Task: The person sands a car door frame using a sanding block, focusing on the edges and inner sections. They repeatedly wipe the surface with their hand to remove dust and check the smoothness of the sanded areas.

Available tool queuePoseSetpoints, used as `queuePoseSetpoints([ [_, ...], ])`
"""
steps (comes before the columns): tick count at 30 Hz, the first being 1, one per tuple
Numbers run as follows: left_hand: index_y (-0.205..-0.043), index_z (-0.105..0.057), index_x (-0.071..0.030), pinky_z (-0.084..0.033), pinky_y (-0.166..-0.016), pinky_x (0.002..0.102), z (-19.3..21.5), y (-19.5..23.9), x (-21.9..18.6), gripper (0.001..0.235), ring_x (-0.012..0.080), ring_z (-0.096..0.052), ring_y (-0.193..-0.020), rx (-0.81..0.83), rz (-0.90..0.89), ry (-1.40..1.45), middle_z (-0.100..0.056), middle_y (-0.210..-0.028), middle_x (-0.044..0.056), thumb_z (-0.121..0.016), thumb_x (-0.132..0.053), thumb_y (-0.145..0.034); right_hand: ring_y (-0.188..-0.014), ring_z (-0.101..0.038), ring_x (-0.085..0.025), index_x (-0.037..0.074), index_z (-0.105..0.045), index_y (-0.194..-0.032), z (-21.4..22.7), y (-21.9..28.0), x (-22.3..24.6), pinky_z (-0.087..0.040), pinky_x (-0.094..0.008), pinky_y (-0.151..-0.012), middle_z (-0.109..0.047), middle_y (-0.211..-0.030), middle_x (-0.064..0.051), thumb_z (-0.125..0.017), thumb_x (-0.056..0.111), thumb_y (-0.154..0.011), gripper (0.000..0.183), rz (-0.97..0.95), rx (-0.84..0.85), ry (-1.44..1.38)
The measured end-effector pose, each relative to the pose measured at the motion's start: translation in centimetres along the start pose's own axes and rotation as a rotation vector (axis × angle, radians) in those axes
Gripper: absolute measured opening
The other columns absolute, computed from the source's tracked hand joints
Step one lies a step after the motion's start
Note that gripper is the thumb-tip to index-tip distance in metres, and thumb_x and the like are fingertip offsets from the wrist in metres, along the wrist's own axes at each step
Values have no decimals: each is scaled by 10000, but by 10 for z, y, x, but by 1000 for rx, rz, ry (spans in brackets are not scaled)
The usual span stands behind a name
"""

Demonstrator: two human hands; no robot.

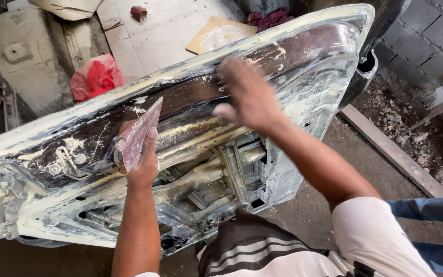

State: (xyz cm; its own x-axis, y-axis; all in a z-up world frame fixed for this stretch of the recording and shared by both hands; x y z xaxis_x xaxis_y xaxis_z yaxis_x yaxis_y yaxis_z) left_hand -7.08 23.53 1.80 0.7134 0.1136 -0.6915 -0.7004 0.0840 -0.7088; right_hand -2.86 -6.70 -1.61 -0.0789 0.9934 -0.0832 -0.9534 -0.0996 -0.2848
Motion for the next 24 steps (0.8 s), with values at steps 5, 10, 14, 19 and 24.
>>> queuePoseSetpoints([
  [5, -1203, -638, 33, -496, -943, 308, -7, -1, -4, 185, 171, -613, -1050, -9, -1, -18, -640, -1126, 79, -667, -110, -1090, -1584, -49, -311, 52, -51, -1627, -6, 3, 37, -36, -457, -1274, -41, -1713, -165, -63, 814, -949, 1020, 260, 27, -63],
  [10, -1212, -642, 32, -498, -936, 302, -19, 1, 0, 184, 162, -613, -1048, -14, 17, 18, -640, -1125, 72, -675, -97, -1084, -1596, -1, -270, 124, -48, -1638, -5, 5, -19, 13, -449, -1274, -18, -1733, -93, -27, 779, -954, 947, 169, 41, 21],
  [14, -1203, -639, 32, -496, -931, 298, -33, -1, -1, 174, 155, -606, -1043, 4, 22, 42, -640, -1121, 64, -666, -92, -1083, -1600, -25, -260, 119, -93, -1650, 9, 9, -48, 15, -435, -1282, -48, -1737, -85, -28, 797, -949, 977, 120, -33, 16],
  [19, -1191, -646, 34, -498, -912, 298, -46, 1, -6, 166, 158, -609, -1027, 10, 24, 58, -641, -1111, 67, -667, -88, -1080, -1605, -80, -283, 90, -155, -1655, 14, 15, -90, -44, -436, -1295, -113, -1737, -133, -37, 804, -959, 1004, 38, -100, -54],
  [24, -1181, -648, 34, -500, -925, 303, -54, 3, -15, 147, 168, -628, -1040, 15, 1, 33, -654, -1117, 82, -662, -73, -1082, -1599, -154, -324, 42, -197, -1649, 20, 27, -140, -80, -443, -1296, -179, -1728, -183, -32, 777, -990, 1001, -65, -172, -120],
])
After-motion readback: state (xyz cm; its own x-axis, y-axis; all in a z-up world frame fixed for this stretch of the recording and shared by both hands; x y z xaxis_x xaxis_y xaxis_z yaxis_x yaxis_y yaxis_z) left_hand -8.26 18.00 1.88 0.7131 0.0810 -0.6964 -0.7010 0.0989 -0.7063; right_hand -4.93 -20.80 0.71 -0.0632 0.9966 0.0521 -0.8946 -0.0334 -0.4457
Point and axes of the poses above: each hand's wrist, its own y-axis away from the middle knuckle, its own z-axis out of the back of the hand, x = y × z, the point moved 7 cm from there along -y, towards the middle knuckle
